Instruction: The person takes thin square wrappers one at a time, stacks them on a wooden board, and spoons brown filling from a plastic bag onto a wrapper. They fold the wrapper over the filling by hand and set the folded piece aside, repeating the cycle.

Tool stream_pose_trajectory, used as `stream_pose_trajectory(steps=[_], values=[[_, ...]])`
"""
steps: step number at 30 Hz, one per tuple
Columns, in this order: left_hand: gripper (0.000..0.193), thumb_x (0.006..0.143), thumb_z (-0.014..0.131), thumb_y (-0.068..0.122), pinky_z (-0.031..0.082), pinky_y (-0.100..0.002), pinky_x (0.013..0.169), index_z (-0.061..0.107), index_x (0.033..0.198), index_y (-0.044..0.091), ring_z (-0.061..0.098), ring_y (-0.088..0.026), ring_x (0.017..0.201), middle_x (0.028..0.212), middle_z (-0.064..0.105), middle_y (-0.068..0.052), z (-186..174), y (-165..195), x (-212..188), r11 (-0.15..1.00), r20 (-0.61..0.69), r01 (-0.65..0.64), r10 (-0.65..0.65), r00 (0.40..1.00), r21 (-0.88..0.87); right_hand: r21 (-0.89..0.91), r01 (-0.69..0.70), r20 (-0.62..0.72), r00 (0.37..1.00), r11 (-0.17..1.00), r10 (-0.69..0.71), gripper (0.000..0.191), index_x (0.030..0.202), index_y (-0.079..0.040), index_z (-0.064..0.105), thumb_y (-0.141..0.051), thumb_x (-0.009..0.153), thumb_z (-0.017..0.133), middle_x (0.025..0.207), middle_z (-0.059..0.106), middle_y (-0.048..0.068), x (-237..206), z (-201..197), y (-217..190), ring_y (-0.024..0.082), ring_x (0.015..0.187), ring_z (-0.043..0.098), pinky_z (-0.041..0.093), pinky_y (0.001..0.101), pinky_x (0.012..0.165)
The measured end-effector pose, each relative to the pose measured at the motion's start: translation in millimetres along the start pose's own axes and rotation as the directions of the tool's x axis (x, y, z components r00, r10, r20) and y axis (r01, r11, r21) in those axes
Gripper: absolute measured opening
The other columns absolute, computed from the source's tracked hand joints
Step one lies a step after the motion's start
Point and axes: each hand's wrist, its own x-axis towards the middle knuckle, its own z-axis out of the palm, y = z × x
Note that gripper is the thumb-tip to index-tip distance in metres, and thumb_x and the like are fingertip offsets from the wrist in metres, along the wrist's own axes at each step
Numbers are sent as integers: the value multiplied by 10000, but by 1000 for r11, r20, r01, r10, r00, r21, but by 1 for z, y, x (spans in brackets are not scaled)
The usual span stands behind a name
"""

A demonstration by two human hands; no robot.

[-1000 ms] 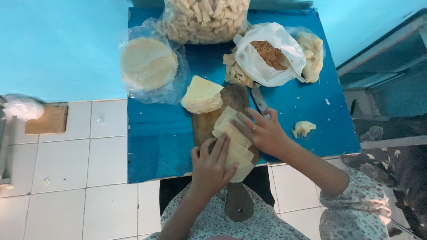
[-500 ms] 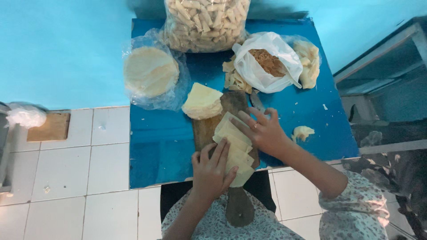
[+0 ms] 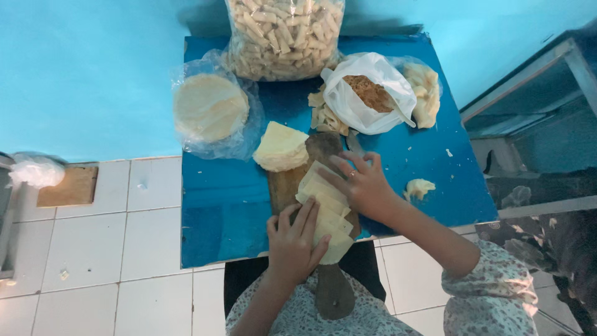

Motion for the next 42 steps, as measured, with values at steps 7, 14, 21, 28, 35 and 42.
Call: stream_pose_trajectory(steps=[7,14,21,28,35,42], values=[[607,953,583,426,363,-526,960,602,1395,11,516,-317,1238,1473,567,-113,-1,1,1,1000,-5,8,-8,1000,11,-34,-12,13,1000,999,13,678,1473,-230,610,-109,810,690,1376,534,83,8,9,4,295,1273,509,380,520,911],[597,946,608,392,366,-525,982,581,1415,24,514,-314,1245,1474,570,-101,-5,1,1,999,-15,12,-12,1000,-34,-136,-132,20,991,982,136,691,1467,-243,595,-93,797,672,1363,573,71,15,-11,18,276,1274,527,388,530,935],[592,927,614,373,372,-507,997,587,1415,39,522,-316,1228,1465,573,-83,-6,2,1,999,-23,16,-17,1000,-45,54,-548,-120,826,834,551,664,1308,-220,768,56,731,592,1287,585,93,-78,-83,36,326,1211,507,376,498,931],[583,930,630,378,374,-496,1001,589,1415,57,525,-302,1219,1458,581,-74,-5,3,2,1000,-25,15,-15,1000,-7,-44,-646,3,763,762,647,656,1232,-262,763,67,682,619,1275,595,85,-138,-72,0,315,1221,510,389,499,979],[575,938,619,373,366,-500,999,584,1418,59,525,-300,1230,1461,577,-76,-2,2,1,1000,-31,10,-10,999,3,-44,-638,40,768,769,640,681,1284,-249,750,83,703,623,1265,602,80,-152,-41,-2,291,1213,538,401,460,937],[588,933,608,372,369,-501,1005,566,1424,51,526,-308,1231,1460,585,-87,0,2,2,999,-42,13,-15,999,-38,185,-674,17,730,716,683,474,1053,-196,760,90,703,617,1242,601,89,-126,-54,22,312,1218,532,432,467,990]])
